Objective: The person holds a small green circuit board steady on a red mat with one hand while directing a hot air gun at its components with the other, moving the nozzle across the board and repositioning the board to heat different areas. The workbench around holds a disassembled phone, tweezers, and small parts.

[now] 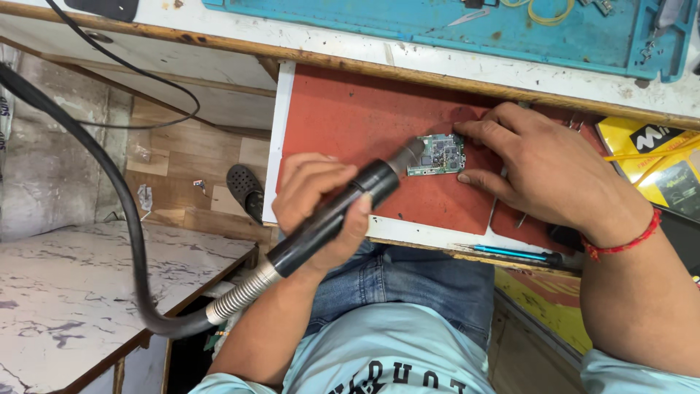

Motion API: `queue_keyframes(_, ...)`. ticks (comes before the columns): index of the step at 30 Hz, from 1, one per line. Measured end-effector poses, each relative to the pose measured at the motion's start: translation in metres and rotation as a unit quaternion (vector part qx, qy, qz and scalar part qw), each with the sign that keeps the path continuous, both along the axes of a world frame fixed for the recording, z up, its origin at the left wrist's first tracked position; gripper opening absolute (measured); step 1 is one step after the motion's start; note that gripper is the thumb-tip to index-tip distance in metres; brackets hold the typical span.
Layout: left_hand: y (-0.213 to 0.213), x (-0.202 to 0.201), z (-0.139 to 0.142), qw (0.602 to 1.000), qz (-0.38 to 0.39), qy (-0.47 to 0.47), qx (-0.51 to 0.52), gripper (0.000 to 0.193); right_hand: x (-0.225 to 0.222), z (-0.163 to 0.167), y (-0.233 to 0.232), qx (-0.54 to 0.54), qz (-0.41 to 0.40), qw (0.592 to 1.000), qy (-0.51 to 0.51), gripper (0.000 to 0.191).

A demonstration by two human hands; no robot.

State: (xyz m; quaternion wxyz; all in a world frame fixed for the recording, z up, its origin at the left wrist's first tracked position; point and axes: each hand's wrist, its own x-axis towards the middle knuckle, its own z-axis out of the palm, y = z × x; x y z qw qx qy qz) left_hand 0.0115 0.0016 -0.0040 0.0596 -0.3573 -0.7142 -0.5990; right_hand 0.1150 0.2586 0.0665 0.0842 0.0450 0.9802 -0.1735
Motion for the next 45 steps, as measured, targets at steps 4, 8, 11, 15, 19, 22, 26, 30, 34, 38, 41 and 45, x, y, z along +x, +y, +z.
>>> queue_keyframes(4,0.001,-0.001,-0.002,0.997,-0.065,0.036,0.004,0.032,0.001,-0.001,0.001,-0.001,-0.002,1.0,-0.004,0.057)
queue_keyframes(8,0.003,0.0,0.001,1.0,-0.009,0.006,0.009,0.031,-0.003,0.0,-0.001,-0.011,0.009,1.0,0.014,0.057)
queue_keyframes(11,0.006,-0.002,0.003,0.998,-0.051,0.03,0.016,0.03,-0.007,0.003,-0.001,-0.018,-0.008,1.0,-0.011,0.059)
queue_keyframes(15,0.008,-0.004,0.002,1.0,-0.013,0.011,0.016,0.029,-0.006,0.004,-0.001,-0.023,-0.033,0.997,-0.059,0.063)
queue_keyframes(19,0.005,-0.005,0.001,0.997,-0.071,0.036,0.02,0.028,-0.007,0.003,-0.001,-0.022,-0.011,0.999,-0.021,0.063)
queue_keyframes(22,0.006,-0.003,0.002,0.998,-0.054,0.014,0.029,0.028,-0.008,0.004,-0.001,-0.02,-0.014,0.999,-0.03,0.063)
queue_keyframes(26,0.009,-0.003,0.003,0.996,-0.072,0.018,0.053,0.028,-0.009,0.005,-0.001,-0.02,-0.019,0.999,-0.038,0.063)
queue_keyframes(30,0.009,-0.004,0.001,0.999,-0.02,0.019,0.028,0.028,-0.008,0.003,-0.001,-0.018,-0.007,0.999,-0.027,0.063)
queue_keyframes(34,0.008,-0.005,0.002,0.997,-0.065,0.03,0.038,0.028,-0.007,0.002,0.0,-0.022,-0.013,0.999,-0.032,0.065)
queue_keyframes(38,0.008,-0.003,0.006,0.999,-0.017,0.004,0.034,0.028,-0.007,0.001,0.001,-0.017,-0.009,0.999,-0.031,0.064)
queue_keyframes(41,0.008,-0.004,0.007,0.998,-0.052,0.038,0.028,0.029,-0.007,-0.001,0.002,-0.014,-0.005,1.0,-0.021,0.063)
queue_keyframes(45,0.007,-0.004,0.005,0.998,-0.046,0.03,-0.004,0.028,-0.004,-0.002,0.002,-0.013,-0.001,1.0,-0.013,0.059)
